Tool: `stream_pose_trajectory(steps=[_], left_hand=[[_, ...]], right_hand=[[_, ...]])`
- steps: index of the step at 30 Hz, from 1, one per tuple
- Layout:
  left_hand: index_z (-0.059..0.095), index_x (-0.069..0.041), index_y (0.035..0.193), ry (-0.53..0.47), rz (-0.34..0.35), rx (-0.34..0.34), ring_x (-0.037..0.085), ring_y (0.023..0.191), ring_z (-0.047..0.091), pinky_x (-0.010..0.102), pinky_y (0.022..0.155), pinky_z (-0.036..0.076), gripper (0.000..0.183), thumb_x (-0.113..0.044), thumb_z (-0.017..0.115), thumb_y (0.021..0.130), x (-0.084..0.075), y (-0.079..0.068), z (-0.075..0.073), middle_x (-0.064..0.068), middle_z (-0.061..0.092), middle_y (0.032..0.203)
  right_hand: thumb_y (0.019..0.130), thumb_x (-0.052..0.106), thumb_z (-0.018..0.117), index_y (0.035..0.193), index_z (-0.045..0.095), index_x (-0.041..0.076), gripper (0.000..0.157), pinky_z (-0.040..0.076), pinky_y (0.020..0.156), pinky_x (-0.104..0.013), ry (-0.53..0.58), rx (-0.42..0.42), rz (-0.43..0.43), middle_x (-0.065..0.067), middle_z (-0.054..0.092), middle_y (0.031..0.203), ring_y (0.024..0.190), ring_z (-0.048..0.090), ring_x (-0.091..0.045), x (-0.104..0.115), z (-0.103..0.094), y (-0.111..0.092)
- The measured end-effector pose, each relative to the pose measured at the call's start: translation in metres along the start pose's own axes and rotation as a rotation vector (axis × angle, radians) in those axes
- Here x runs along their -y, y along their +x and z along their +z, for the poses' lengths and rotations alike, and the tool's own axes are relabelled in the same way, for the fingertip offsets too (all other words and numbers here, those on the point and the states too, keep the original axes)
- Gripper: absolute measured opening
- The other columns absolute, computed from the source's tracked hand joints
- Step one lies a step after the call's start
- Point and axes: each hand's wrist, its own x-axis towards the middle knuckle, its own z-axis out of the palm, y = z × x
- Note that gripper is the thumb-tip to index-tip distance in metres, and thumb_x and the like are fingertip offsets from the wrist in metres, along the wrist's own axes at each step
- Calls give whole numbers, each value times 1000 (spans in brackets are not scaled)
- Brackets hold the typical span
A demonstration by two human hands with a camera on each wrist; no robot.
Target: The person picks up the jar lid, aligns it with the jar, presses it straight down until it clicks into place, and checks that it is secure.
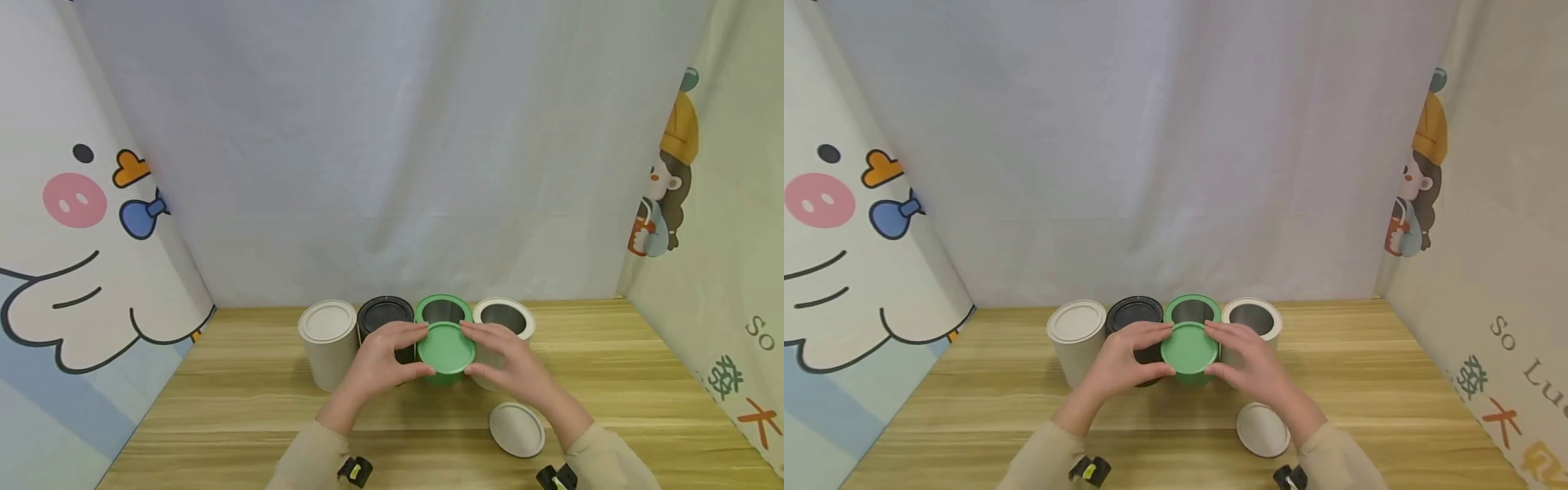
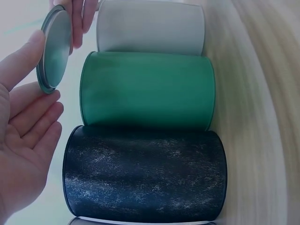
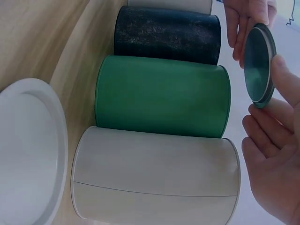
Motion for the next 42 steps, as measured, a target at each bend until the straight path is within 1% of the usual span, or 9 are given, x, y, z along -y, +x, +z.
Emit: stream_pose_trajectory(steps=[4, 12, 18, 22, 25, 29, 32, 34, 42], left_hand=[[65, -4, 131, -2, -41, 9, 29, 126, 54, 44, 103, 46, 64, -28, 87, 76, 2, 5, 0, 9, 63, 132], [65, -3, 130, 17, -64, 12, 31, 124, 55, 45, 103, 46, 62, -27, 87, 77, 6, 14, -2, 13, 64, 130], [66, -2, 129, 49, -42, 28, 31, 123, 56, 44, 103, 46, 57, -27, 84, 80, 11, 24, -5, 13, 65, 129], [66, -1, 128, 61, -33, 43, 31, 122, 57, 43, 103, 46, 56, -26, 83, 81, 14, 31, -7, 14, 64, 129], [66, -1, 128, 68, -34, 53, 31, 121, 58, 43, 103, 46, 56, -27, 83, 82, 16, 35, -8, 14, 64, 128], [66, -2, 129, 74, -63, 67, 30, 121, 58, 44, 102, 46, 56, -27, 82, 82, 20, 41, -8, 12, 65, 128], [65, -3, 130, 71, -99, 84, 30, 122, 57, 45, 102, 46, 55, -27, 81, 83, 21, 44, -8, 11, 64, 129], [65, -3, 131, 71, -110, 96, 31, 122, 57, 45, 103, 46, 55, -27, 81, 84, 22, 47, -8, 12, 64, 129], [62, -3, 134, 101, -126, 147, 31, 123, 56, 44, 102, 47, 56, -29, 78, 87, 28, 53, -6, 12, 63, 131]], right_hand=[[74, 7, 84, 129, 62, -4, 61, 44, 98, -54, -27, 1, 20, -15, 60, 134, 121, 54, -37, -4, 0, 5], [77, 4, 82, 130, 62, -4, 57, 45, 97, -56, -35, 13, 43, -16, 60, 133, 121, 54, -39, -7, -2, 14], [79, 4, 80, 129, 62, -5, 54, 45, 98, -56, -48, 21, 53, -18, 61, 132, 119, 56, -40, -13, -5, 21], [82, 5, 78, 131, 60, -7, 53, 43, 101, -56, -51, 52, 75, -20, 59, 134, 122, 53, -41, -17, -6, 26], [84, 6, 76, 132, 59, -7, 53, 43, 101, -56, -55, 78, 91, -21, 58, 135, 122, 53, -41, -20, -7, 30], [87, 6, 75, 133, 57, -8, 51, 45, 99, -57, -63, 105, 106, -23, 57, 135, 121, 53, -42, -22, -8, 34], [88, 5, 73, 133, 56, -10, 51, 43, 100, -58, -65, 127, 120, -24, 56, 136, 122, 52, -43, -24, -8, 38], [88, 5, 73, 134, 55, -10, 51, 42, 102, -59, -66, 141, 128, -25, 55, 136, 124, 51, -45, -26, -8, 40], [91, 7, 71, 135, 55, -10, 49, 42, 102, -58, -108, 195, 150, -25, 54, 137, 125, 49, -45, -27, -11, 47]])
